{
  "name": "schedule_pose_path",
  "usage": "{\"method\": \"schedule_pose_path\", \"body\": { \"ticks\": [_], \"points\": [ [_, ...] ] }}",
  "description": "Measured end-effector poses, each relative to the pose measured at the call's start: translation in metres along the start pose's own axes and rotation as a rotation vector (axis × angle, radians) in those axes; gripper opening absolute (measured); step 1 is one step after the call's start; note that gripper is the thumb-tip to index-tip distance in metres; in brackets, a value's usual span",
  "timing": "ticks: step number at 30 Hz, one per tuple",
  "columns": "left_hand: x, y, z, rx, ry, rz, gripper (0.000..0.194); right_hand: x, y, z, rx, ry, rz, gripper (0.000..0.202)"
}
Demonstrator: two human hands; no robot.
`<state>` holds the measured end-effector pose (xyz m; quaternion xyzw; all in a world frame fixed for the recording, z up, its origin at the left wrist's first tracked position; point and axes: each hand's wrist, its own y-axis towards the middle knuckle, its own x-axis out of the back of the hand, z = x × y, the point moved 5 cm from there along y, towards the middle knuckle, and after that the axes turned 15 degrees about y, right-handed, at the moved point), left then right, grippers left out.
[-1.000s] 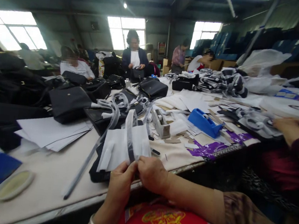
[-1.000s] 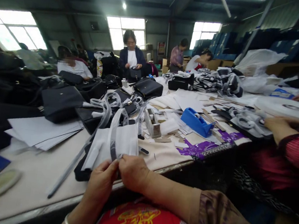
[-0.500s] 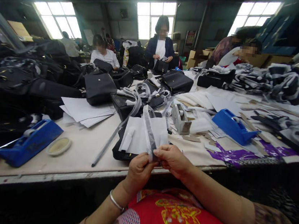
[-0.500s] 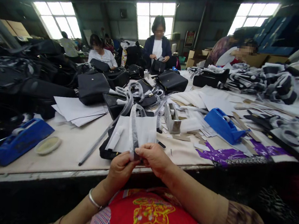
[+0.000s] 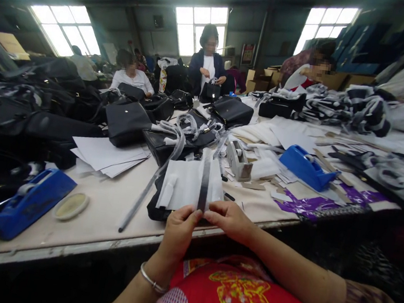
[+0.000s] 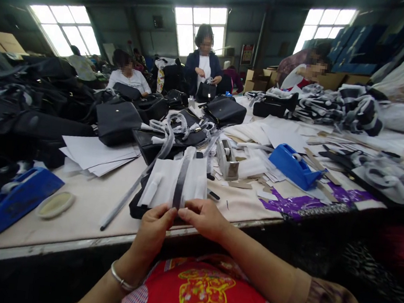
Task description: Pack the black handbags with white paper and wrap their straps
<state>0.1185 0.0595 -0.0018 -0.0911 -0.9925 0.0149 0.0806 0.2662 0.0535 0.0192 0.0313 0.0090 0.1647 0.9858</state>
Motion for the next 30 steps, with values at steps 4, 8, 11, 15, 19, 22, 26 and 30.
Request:
{"method": "schedule_pose_path", "body": {
  "ticks": [4, 8, 11, 15, 19, 22, 26, 30],
  "points": [
    [0.000, -0.009, -0.011, -0.250, 0.281, -0.012, 0.016, -0.003, 0.003, -0.014, -0.357, 0.588, -0.111, 0.047],
    [0.003, -0.007, -0.008, -0.210, 0.327, 0.060, 0.020, -0.005, 0.005, -0.019, -0.353, 0.607, -0.198, 0.042],
    [0.001, -0.001, -0.002, 0.013, 0.049, 0.230, 0.035, -0.004, 0.005, -0.009, -0.093, 0.157, -0.172, 0.035],
    [-0.009, 0.005, 0.003, 0.304, -0.419, 0.248, 0.048, -0.015, -0.003, 0.009, 0.356, -0.554, -0.119, 0.025],
    [-0.013, 0.007, 0.006, 0.284, -0.439, 0.162, 0.046, -0.012, -0.005, 0.009, 0.370, -0.578, -0.050, 0.020],
    [-0.005, 0.005, 0.005, 0.087, -0.149, 0.069, 0.031, 0.001, 0.002, 0.001, 0.048, -0.026, -0.018, 0.032],
    [0.000, -0.002, -0.004, -0.210, 0.273, -0.022, 0.015, 0.001, 0.008, -0.014, -0.395, 0.691, -0.081, 0.044],
    [0.003, 0.000, -0.008, -0.251, 0.365, 0.029, 0.023, 0.000, 0.012, -0.019, -0.377, 0.658, -0.167, 0.039]
  ]
}}
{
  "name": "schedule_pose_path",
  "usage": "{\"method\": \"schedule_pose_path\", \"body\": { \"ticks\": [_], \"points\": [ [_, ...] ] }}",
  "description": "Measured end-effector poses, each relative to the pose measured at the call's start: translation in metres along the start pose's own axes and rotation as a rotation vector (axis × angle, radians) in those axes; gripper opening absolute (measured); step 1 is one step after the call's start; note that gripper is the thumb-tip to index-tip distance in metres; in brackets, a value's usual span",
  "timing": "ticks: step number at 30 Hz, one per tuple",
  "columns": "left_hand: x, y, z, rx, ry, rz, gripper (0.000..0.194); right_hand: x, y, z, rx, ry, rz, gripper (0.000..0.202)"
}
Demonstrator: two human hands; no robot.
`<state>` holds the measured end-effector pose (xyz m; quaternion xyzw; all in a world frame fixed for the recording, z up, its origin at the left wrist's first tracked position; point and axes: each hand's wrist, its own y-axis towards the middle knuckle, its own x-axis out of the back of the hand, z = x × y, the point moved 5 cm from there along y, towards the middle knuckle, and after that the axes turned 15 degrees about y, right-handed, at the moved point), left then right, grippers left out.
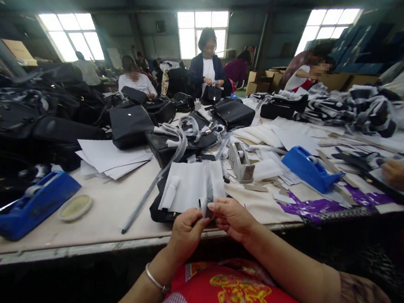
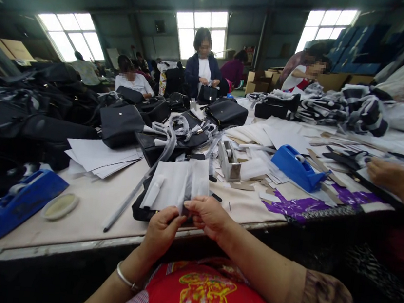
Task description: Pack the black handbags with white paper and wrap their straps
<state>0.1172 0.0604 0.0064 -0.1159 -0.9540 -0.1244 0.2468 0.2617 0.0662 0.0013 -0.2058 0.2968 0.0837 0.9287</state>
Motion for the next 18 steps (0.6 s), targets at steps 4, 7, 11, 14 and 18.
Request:
{"method": "schedule_pose_path", "body": {
  "ticks": [4, 7, 11, 14, 18],
  "points": [
    [-0.003, 0.021, 0.008, 0.297, -0.411, 0.270, 0.043, -0.005, 0.004, 0.018, 0.398, -0.592, 0.022, 0.028],
    [-0.004, 0.046, 0.007, 0.478, -0.656, 0.315, 0.053, -0.017, 0.004, 0.034, 0.756, -1.042, 0.014, 0.027],
    [-0.003, 0.079, 0.002, 0.416, -0.657, 0.212, 0.052, -0.020, 0.014, 0.054, 0.857, -1.132, 0.032, 0.020],
    [-0.001, 0.087, 0.004, 0.324, -0.571, 0.095, 0.040, -0.005, 0.035, 0.066, 0.496, -0.687, 0.084, 0.029],
    [0.006, 0.088, 0.005, 0.047, -0.125, -0.086, 0.024, 0.010, 0.063, 0.062, 0.001, -0.052, 0.051, 0.031]
  ]
}}
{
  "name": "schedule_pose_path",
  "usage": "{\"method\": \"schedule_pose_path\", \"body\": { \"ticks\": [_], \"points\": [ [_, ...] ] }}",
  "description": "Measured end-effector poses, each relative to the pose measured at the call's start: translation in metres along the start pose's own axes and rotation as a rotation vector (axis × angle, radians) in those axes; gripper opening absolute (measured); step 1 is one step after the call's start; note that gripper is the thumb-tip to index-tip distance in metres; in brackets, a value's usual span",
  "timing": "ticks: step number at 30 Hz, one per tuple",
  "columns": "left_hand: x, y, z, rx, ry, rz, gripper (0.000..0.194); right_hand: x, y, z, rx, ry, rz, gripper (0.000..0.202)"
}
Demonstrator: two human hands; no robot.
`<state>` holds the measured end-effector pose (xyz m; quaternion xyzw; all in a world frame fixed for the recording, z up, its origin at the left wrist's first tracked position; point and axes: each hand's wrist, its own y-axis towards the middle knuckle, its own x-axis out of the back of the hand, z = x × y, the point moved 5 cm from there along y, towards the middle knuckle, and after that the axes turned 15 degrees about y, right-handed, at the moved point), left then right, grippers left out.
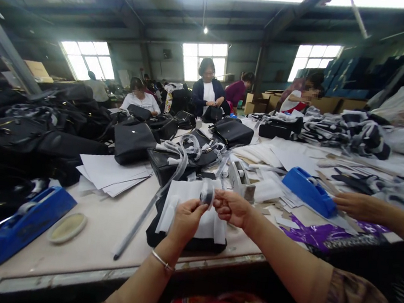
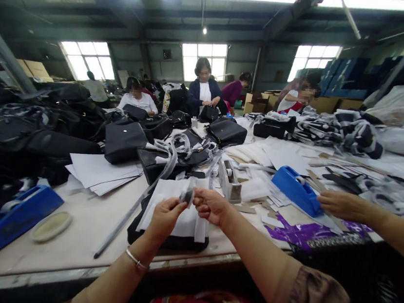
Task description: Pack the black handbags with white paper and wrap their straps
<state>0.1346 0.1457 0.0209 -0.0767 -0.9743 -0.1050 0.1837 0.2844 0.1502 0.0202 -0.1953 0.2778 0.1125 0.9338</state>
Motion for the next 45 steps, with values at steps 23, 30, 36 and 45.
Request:
{"method": "schedule_pose_path", "body": {
  "ticks": [23, 30, 36, 45],
  "points": [
    [-0.010, 0.028, 0.025, 0.437, -0.546, 0.546, 0.046, 0.007, 0.033, 0.002, 0.215, 0.108, -0.015, 0.044],
    [-0.015, 0.037, 0.040, 0.505, -0.555, 0.573, 0.047, 0.009, 0.040, -0.004, 0.132, 0.136, -0.021, 0.046],
    [-0.015, 0.039, 0.044, 0.447, -0.418, 0.421, 0.027, 0.011, 0.043, -0.009, 0.211, -0.166, -0.125, 0.034],
    [0.001, 0.059, 0.028, 0.458, -0.471, 0.378, 0.042, -0.013, 0.037, 0.011, 0.609, -0.957, -0.088, 0.020]
  ]
}}
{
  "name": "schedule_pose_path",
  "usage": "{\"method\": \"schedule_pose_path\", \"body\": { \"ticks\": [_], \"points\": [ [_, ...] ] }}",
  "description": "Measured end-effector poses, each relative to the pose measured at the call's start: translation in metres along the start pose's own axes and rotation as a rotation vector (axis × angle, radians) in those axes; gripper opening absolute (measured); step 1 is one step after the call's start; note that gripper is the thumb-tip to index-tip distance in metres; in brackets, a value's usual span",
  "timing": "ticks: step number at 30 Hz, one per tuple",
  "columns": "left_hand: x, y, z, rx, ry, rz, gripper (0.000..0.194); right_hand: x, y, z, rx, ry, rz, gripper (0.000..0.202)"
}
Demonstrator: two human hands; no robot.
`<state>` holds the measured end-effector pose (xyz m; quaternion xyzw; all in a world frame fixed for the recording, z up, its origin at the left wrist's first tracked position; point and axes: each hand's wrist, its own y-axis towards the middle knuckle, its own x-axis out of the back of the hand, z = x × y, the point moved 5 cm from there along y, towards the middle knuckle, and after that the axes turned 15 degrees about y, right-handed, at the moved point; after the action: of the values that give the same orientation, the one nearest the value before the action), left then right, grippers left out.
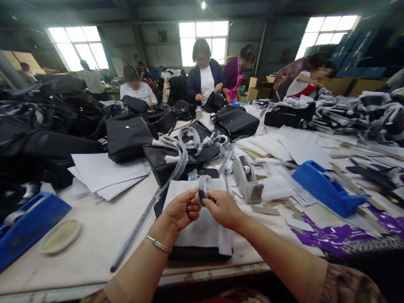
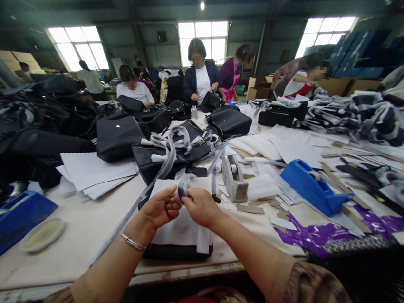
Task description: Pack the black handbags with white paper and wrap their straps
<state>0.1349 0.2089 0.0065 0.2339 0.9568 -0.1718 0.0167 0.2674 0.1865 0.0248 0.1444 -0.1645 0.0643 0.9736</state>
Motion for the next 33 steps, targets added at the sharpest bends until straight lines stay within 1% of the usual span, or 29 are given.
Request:
{"method": "schedule_pose_path", "body": {
  "ticks": [2, 3, 5, 6, 7, 10, 11, 12, 14, 15, 16, 17, 18, 19, 21, 22, 23, 24, 25, 26, 28, 30, 32, 33],
  "points": [
    [-0.003, 0.008, -0.001, -0.022, 0.022, -0.042, 0.049, 0.000, -0.003, 0.003, 0.068, -0.202, -0.003, 0.017],
    [-0.005, 0.012, 0.000, -0.040, 0.040, -0.067, 0.050, 0.001, -0.005, 0.003, 0.079, -0.258, -0.014, 0.016],
    [-0.008, 0.018, 0.004, -0.081, 0.089, -0.116, 0.050, 0.006, -0.008, 0.001, 0.062, -0.249, -0.039, 0.015],
    [-0.008, 0.019, 0.005, -0.104, 0.123, -0.144, 0.049, 0.010, -0.008, -0.002, 0.027, -0.174, -0.043, 0.017],
    [-0.009, 0.019, 0.007, -0.129, 0.163, -0.174, 0.047, 0.015, -0.007, -0.007, -0.049, -0.037, -0.044, 0.021],
    [-0.008, 0.016, 0.008, -0.216, 0.285, -0.253, 0.040, 0.021, -0.001, -0.027, -0.403, 0.482, -0.015, 0.030],
    [-0.009, 0.015, 0.006, -0.269, 0.354, -0.275, 0.038, 0.021, 0.001, -0.032, -0.506, 0.613, 0.001, 0.032],
    [-0.010, 0.013, 0.003, -0.335, 0.442, -0.297, 0.036, 0.020, 0.004, -0.036, -0.575, 0.700, 0.014, 0.033],
    [-0.014, 0.010, -0.003, -0.480, 0.642, -0.335, 0.034, 0.019, 0.011, -0.040, -0.615, 0.769, 0.027, 0.033],
    [-0.015, 0.009, -0.004, -0.536, 0.725, -0.350, 0.033, 0.017, 0.014, -0.042, -0.619, 0.792, 0.023, 0.033],
    [-0.016, 0.008, -0.005, -0.561, 0.772, -0.358, 0.033, 0.016, 0.016, -0.044, -0.616, 0.804, 0.011, 0.033],
    [-0.015, 0.010, -0.003, -0.544, 0.767, -0.349, 0.032, 0.015, 0.018, -0.046, -0.607, 0.808, -0.004, 0.033],
    [-0.014, 0.012, -0.001, -0.493, 0.721, -0.320, 0.031, 0.013, 0.018, -0.047, -0.599, 0.807, -0.020, 0.033],
    [-0.012, 0.016, 0.003, -0.410, 0.638, -0.267, 0.031, 0.012, 0.018, -0.048, -0.591, 0.810, -0.041, 0.031],
    [-0.010, 0.024, 0.013, -0.191, 0.376, -0.131, 0.036, 0.011, 0.018, -0.048, -0.516, 0.732, -0.065, 0.028],
    [-0.010, 0.027, 0.017, -0.085, 0.233, -0.073, 0.041, 0.012, 0.018, -0.045, -0.435, 0.620, -0.066, 0.026],
    [-0.010, 0.031, 0.019, -0.003, 0.111, -0.039, 0.046, 0.013, 0.019, -0.042, -0.333, 0.460, -0.066, 0.025],
    [-0.010, 0.034, 0.020, 0.049, 0.024, -0.030, 0.050, 0.013, 0.019, -0.037, -0.224, 0.268, -0.067, 0.024],
    [-0.010, 0.037, 0.020, 0.072, -0.026, -0.036, 0.053, 0.013, 0.018, -0.033, -0.131, 0.068, -0.066, 0.022],
    [-0.011, 0.040, 0.019, 0.073, -0.045, -0.052, 0.054, 0.012, 0.016, -0.030, -0.071, -0.107, -0.062, 0.021],
    [-0.013, 0.045, 0.019, 0.047, -0.040, -0.090, 0.055, 0.013, 0.011, -0.029, -0.033, -0.312, -0.049, 0.017],
    [-0.015, 0.047, 0.022, 0.017, -0.023, -0.139, 0.053, 0.020, 0.001, -0.028, -0.010, -0.376, -0.050, 0.016],
    [-0.015, 0.046, 0.027, -0.014, 0.001, -0.193, 0.050, 0.034, -0.014, -0.027, 0.007, -0.340, -0.125, 0.018],
    [-0.015, 0.044, 0.030, -0.027, 0.016, -0.216, 0.049, 0.041, -0.024, -0.028, -0.014, -0.303, -0.175, 0.019]
  ]
}}
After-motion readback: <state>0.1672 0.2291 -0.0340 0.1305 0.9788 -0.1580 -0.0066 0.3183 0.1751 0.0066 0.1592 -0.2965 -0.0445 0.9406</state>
